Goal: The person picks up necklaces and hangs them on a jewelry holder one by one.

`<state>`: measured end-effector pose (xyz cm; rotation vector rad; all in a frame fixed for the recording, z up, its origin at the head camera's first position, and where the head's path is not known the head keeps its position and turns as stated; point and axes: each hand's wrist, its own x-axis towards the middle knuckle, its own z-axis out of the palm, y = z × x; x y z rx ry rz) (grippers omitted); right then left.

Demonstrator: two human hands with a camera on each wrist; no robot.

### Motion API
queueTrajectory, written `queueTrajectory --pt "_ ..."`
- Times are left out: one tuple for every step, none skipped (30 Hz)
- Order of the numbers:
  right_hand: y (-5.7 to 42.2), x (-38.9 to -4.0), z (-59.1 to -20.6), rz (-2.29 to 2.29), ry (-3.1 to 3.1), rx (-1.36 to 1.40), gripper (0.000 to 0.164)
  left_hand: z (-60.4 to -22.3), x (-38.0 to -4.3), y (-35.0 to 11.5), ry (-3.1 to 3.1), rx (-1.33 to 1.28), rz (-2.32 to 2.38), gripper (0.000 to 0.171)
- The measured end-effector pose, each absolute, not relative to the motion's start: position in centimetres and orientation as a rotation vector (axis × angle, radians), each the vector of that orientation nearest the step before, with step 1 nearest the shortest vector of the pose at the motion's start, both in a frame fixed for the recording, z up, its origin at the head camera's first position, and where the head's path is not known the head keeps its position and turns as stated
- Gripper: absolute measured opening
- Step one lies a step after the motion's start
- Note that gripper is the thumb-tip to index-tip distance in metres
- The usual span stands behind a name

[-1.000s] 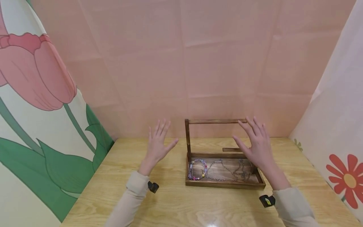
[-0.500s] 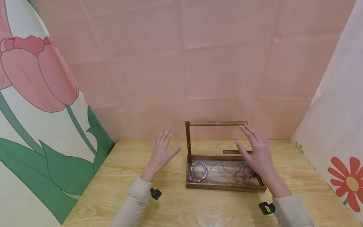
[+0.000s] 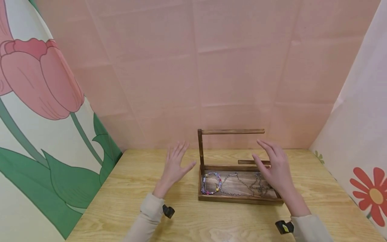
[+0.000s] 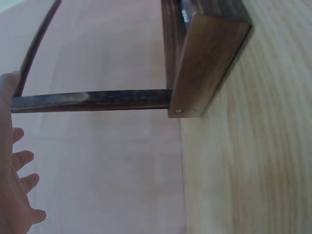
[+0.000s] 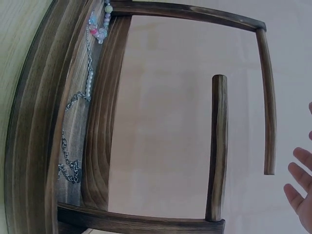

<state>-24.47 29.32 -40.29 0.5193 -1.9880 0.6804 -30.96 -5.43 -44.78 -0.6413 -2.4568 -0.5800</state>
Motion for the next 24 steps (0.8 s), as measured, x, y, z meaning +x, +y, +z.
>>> queueTrajectory --pt "29.3 -24.5 -40.4 0.687 -1.985 0.519 0.046 -45.0 -30.9 -5.4 -2.46 -0.646 -0.584 0.079" --pt "29.4 -24.5 -40.6 0.698 -1.98 0.523 0.045 -45.1 -30.8 -5.3 -2.463 -0.651 -0.584 0.079" --pt "29.4 -24.5 -40.7 0.706 -1.978 0.525 0.044 -45.3 -30.8 -5.3 -2.467 -0.656 -0.581 0.079" --pt "29.4 -24.5 -40.9 0.714 -1.975 0.529 0.043 -45.5 -30.8 -5.2 -2.471 -0.658 -0.577 0.079" --pt "29.4 -24.5 -41.0 0.721 -1.971 0.533 0.042 -45.7 -30.7 -5.1 -2.474 -0.661 -0.576 0.079" --pt "29.5 -24.5 -41.2 0.723 -1.969 0.534 0.041 -45.8 -30.7 -5.0 -2.475 -0.664 -0.575 0.079" --pt "29.5 -24.5 -41.4 0.723 -1.969 0.534 0.04 -46.0 -30.7 -5.0 -2.478 -0.665 -0.57 0.079" --pt "29.5 -24.4 -41.5 0.723 -1.972 0.531 0.038 -46.2 -30.7 -4.9 -2.482 -0.667 -0.568 0.079" --pt "29.6 -24.4 -41.7 0.723 -1.975 0.527 0.037 -46.4 -30.6 -4.8 -2.488 -0.67 -0.572 0.079" --pt "29.6 -24.3 -41.8 0.724 -1.979 0.523 0.036 -46.5 -30.6 -4.7 -2.491 -0.672 -0.573 0.078" --pt "29.7 -24.3 -41.9 0.727 -1.984 0.519 0.036 -46.6 -30.5 -4.7 -2.496 -0.675 -0.578 0.078" --pt "29.7 -24.2 -42.1 0.729 -1.994 0.511 0.035 -46.8 -30.5 -4.6 -2.5 -0.676 -0.581 0.077" --pt "29.8 -24.1 -42.2 0.735 -2.005 0.504 0.035 -46.9 -30.4 -4.5 -2.506 -0.678 -0.579 0.077" --pt "29.8 -24.0 -42.3 0.742 -2.018 0.497 0.036 -47.1 -30.4 -4.5 -2.507 -0.681 -0.578 0.077" --pt "29.8 -23.9 -42.4 0.749 -2.03 0.489 0.036 -47.2 -30.3 -4.4 -2.51 -0.682 -0.582 0.076" --pt "29.8 -23.8 -42.5 0.755 -2.043 0.479 0.036 -47.3 -30.2 -4.4 -2.515 -0.684 -0.585 0.076" --pt "29.8 -23.7 -42.6 0.759 -2.052 0.471 0.037 -47.4 -30.2 -4.3 -2.521 -0.685 -0.588 0.075" --pt "29.8 -23.7 -42.7 0.761 -2.063 0.461 0.036 -47.6 -30.1 -4.3 -2.527 -0.687 -0.586 0.076" --pt "29.8 -23.6 -42.8 0.769 -2.068 0.454 0.035 -47.7 -30.0 -4.2 -2.538 -0.685 -0.589 0.076" --pt "29.8 -23.5 -42.9 0.778 -2.073 0.45 0.034 -47.8 -30.0 -4.1 -2.545 -0.686 -0.6 0.075" --pt "29.8 -23.5 -43.0 0.784 -2.074 0.446 0.033 -47.9 -30.0 -4.1 -2.554 -0.684 -0.602 0.075" --pt "29.8 -23.5 -43.1 0.795 -2.067 0.45 0.032 -48.0 -29.9 -4.0 -2.564 -0.684 -0.595 0.075" --pt "29.8 -23.4 -43.1 0.804 -2.062 0.453 0.031 -48.2 -29.9 -3.9 -2.569 -0.684 -0.594 0.075" --pt "29.8 -23.4 -43.2 0.812 -2.057 0.455 0.03 -48.3 -29.9 -3.9 -2.571 -0.685 -0.599 0.075"
